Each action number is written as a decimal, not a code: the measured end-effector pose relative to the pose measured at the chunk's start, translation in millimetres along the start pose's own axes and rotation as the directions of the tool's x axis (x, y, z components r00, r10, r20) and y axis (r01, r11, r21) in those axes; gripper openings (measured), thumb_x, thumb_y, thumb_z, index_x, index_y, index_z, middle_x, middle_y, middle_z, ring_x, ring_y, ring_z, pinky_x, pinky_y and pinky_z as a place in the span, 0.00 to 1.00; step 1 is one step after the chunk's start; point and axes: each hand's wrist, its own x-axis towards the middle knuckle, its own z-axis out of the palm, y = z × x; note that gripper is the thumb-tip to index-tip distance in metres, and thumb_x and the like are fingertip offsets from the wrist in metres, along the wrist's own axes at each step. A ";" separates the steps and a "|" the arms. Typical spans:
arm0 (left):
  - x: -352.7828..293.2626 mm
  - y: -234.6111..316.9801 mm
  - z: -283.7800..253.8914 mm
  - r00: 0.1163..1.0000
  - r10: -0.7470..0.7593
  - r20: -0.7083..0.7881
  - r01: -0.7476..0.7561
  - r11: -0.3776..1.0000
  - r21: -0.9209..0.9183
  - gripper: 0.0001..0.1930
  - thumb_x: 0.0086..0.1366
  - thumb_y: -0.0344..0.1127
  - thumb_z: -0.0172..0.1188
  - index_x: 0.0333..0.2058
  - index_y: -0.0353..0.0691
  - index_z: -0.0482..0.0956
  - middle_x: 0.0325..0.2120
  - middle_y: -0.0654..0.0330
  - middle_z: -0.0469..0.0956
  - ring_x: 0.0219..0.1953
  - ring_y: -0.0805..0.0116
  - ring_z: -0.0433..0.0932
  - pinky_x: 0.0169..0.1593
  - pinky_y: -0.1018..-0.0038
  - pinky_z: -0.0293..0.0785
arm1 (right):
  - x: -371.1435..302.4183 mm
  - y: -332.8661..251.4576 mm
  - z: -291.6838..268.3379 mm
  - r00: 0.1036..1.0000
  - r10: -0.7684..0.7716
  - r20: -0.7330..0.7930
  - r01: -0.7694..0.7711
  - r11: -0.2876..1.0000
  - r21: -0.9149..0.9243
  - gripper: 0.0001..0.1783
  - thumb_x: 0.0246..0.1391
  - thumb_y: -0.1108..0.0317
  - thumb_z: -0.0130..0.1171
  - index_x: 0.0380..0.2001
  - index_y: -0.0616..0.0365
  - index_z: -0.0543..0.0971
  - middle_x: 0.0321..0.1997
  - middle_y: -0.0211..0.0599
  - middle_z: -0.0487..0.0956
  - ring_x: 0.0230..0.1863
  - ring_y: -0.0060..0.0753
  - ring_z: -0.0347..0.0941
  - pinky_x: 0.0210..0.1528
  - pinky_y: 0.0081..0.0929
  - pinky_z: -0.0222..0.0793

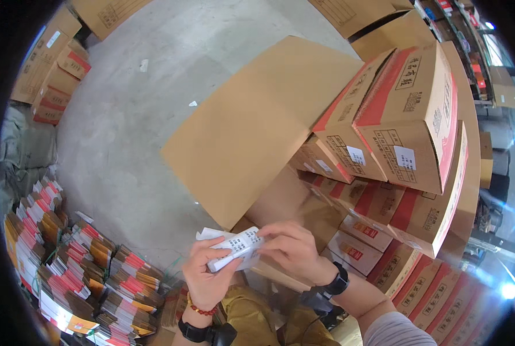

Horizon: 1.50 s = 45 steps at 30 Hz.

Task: The recorder is packing pairs of shoes into individual shoe boxes and then organizing those boxes into larger shipping containers.

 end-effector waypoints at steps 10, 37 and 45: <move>-2.3 -26.2 -30.2 0.952 -0.147 -0.268 0.062 0.952 -0.301 0.12 0.63 0.34 0.57 0.38 0.30 0.74 0.37 0.53 0.76 0.44 0.66 0.75 0.47 0.70 0.72 | -26.8 76.2 26.8 0.577 0.743 -0.339 -0.524 0.655 0.544 0.08 0.48 0.80 0.62 0.30 0.56 0.77 0.32 0.33 0.76 0.31 0.21 0.70 0.33 0.20 0.66; -80.7 83.2 0.3 0.989 -0.125 -0.081 0.122 0.992 -0.041 0.11 0.63 0.30 0.60 0.42 0.31 0.74 0.39 0.56 0.76 0.42 0.67 0.74 0.48 0.72 0.72 | -18.5 -51.1 -30.1 0.966 0.243 0.092 -0.147 0.218 0.965 0.35 0.65 0.45 0.41 0.64 0.60 0.58 0.58 0.38 0.69 0.59 0.30 0.65 0.63 0.34 0.58; -150.6 185.7 99.2 0.981 0.056 0.188 0.004 0.953 -0.303 0.17 0.66 0.36 0.55 0.48 0.30 0.73 0.43 0.53 0.76 0.44 0.67 0.74 0.50 0.71 0.71 | -143.7 -130.3 -121.2 0.963 0.249 0.106 -0.226 0.524 0.822 0.27 0.62 0.49 0.52 0.55 0.59 0.72 0.48 0.27 0.75 0.47 0.20 0.68 0.50 0.25 0.66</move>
